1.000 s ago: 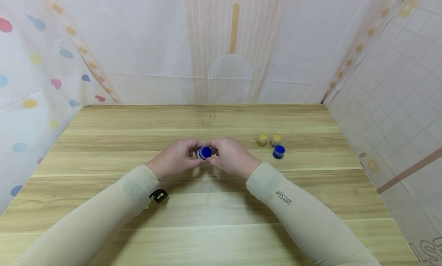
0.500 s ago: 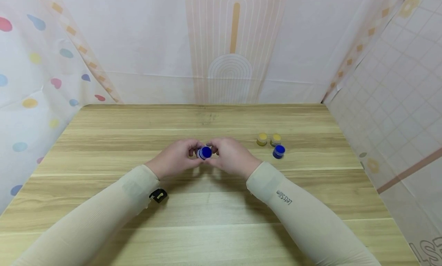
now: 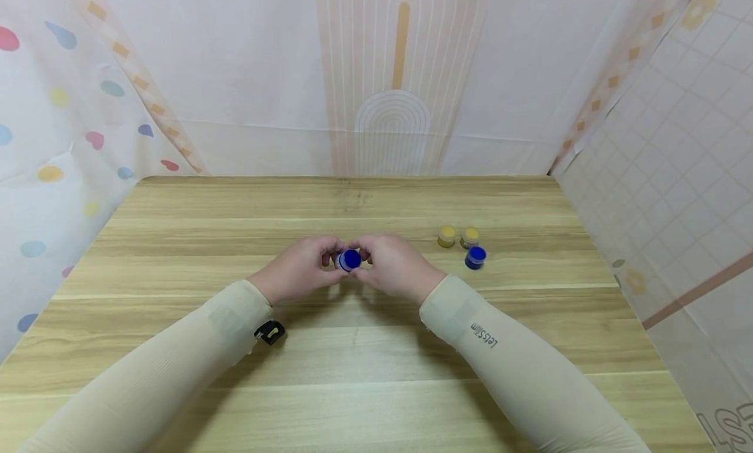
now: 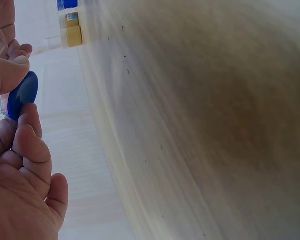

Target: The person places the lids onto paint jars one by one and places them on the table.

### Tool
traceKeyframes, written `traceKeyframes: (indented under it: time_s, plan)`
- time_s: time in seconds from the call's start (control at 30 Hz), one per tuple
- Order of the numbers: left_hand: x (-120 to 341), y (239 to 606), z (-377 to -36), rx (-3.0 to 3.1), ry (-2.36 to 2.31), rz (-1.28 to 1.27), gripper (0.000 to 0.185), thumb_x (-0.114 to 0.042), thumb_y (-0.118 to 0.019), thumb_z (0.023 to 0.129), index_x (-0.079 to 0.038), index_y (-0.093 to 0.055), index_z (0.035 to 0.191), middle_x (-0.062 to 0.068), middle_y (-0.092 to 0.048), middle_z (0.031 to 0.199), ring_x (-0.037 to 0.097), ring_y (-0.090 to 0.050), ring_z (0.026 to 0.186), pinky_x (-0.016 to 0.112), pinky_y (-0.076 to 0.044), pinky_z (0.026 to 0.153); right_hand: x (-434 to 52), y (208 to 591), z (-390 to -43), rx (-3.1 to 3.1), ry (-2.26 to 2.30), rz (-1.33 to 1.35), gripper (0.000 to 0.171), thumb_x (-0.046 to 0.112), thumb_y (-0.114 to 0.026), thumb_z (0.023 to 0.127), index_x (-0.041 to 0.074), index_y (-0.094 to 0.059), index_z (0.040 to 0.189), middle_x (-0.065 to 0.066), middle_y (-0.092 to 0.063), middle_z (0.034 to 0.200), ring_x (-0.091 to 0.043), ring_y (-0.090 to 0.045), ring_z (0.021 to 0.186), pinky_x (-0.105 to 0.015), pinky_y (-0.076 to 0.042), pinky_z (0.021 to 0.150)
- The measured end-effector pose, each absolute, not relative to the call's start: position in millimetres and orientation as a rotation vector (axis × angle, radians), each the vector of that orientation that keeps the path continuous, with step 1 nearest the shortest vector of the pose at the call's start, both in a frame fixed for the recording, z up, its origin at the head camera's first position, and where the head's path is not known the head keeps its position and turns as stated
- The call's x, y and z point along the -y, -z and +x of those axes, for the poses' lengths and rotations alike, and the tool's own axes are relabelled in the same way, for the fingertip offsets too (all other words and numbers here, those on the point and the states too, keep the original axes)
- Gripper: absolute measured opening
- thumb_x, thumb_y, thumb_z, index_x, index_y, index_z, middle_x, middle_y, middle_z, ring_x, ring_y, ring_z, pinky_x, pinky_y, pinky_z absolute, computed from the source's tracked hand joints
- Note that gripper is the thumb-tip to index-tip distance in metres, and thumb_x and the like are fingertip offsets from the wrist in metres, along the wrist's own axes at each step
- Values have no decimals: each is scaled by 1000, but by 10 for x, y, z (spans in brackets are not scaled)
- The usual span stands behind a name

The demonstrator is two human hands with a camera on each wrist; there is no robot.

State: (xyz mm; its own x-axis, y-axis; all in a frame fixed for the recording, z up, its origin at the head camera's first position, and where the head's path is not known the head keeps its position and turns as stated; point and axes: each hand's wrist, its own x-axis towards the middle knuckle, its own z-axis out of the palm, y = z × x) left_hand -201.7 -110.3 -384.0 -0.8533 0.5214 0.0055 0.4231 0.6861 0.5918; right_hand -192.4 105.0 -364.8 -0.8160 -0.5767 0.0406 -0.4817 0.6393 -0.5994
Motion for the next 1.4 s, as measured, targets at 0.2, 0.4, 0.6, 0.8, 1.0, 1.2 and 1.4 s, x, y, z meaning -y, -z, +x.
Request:
traceKeyframes:
  time_s: [0.2, 0.4, 0.6, 0.8, 1.0, 1.2, 1.4]
  plan:
    - [1101, 3831, -2012, -2726, -902, 768, 23, -19, -79, 94, -11, -72, 115, -2, -70, 96, 14, -57, 79, 29, -49, 70, -1051, 3644, -1921, -2702, 922, -902, 33, 14, -78, 95, 7, -72, 127, -3, -77, 109, -19, -72, 100, -34, -58, 89]
    - [1101, 3841, -2013, -2725, -914, 771, 22, -18, -77, 94, -12, -72, 114, -3, -70, 95, 13, -57, 78, 29, -49, 69, -1049, 3631, -1920, -2697, 926, -867, 25, 20, -79, 95, 8, -74, 117, 0, -75, 94, -12, -68, 84, -29, -56, 78]
    - [1099, 3848, -2008, -2722, -914, 760, 24, -20, -78, 94, -12, -72, 116, -3, -71, 96, 13, -59, 79, 30, -51, 70, -1066, 3647, -1925, -2705, 924, -860, 35, 21, -82, 93, 7, -72, 123, 0, -76, 97, -12, -69, 89, -30, -57, 80]
    - [1097, 3844, -2003, -2725, -895, 755, 22, -20, -79, 94, -11, -72, 113, -2, -69, 92, 14, -57, 76, 30, -50, 68, -1059, 3662, -1921, -2706, 927, -881, 39, 14, -81, 92, 9, -71, 129, -2, -77, 104, -15, -70, 95, -32, -58, 85]
    - [1095, 3845, -2002, -2716, -895, 731, 19, -21, -77, 94, -12, -71, 110, -2, -68, 89, 14, -57, 74, 30, -49, 65, -1061, 3664, -1915, -2702, 936, -860, 37, 13, -79, 93, 11, -71, 129, 0, -76, 105, -14, -69, 95, -32, -57, 86]
    - [1096, 3846, -2003, -2723, -890, 756, 21, -20, -78, 94, -11, -71, 111, -3, -69, 90, 13, -57, 75, 28, -49, 66, -1058, 3674, -1921, -2707, 928, -866, 33, 14, -79, 94, 11, -72, 126, 1, -76, 100, -12, -68, 90, -30, -56, 82]
    - [1089, 3845, -2004, -2721, -902, 789, 22, -19, -78, 93, -11, -73, 113, -3, -69, 92, 12, -57, 76, 28, -49, 68, -1059, 3668, -1918, -2710, 915, -855, 28, 20, -81, 94, 8, -73, 118, 0, -75, 92, -11, -68, 83, -28, -57, 76]
